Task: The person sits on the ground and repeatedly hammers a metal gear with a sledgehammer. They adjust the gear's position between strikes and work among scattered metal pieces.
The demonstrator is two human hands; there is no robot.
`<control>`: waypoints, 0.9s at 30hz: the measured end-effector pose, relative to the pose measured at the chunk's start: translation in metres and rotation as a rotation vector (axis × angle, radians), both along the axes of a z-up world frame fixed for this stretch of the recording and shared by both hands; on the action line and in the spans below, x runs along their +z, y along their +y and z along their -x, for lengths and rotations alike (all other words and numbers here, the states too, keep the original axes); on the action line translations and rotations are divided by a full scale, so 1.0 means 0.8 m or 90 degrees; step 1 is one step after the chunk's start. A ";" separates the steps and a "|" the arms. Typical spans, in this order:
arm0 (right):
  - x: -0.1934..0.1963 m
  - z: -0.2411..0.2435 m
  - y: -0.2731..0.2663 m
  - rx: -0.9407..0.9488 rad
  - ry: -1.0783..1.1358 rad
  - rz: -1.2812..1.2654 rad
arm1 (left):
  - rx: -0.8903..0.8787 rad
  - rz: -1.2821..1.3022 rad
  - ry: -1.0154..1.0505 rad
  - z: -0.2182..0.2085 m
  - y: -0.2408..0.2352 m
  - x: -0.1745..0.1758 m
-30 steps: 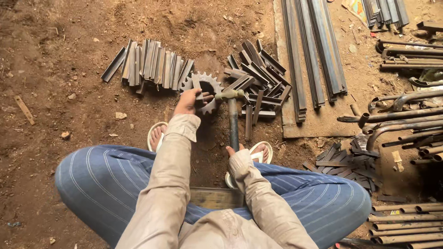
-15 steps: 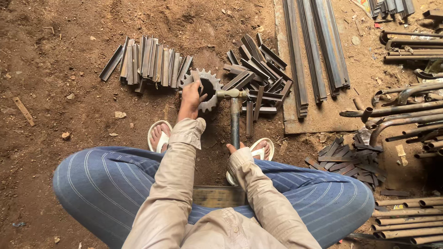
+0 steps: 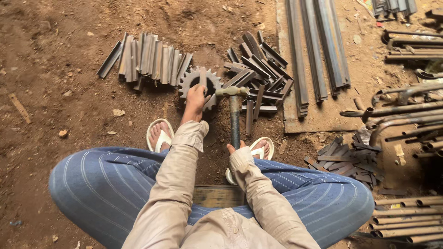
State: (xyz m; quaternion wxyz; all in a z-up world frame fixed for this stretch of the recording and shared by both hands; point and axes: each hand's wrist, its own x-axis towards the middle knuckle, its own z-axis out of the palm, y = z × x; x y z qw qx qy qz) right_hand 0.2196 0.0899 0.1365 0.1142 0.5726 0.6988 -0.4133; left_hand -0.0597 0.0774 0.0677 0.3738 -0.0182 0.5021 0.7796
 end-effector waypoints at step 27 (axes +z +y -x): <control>0.183 0.006 0.049 0.373 -0.154 -0.138 | -0.137 0.885 0.903 0.160 -0.062 -0.124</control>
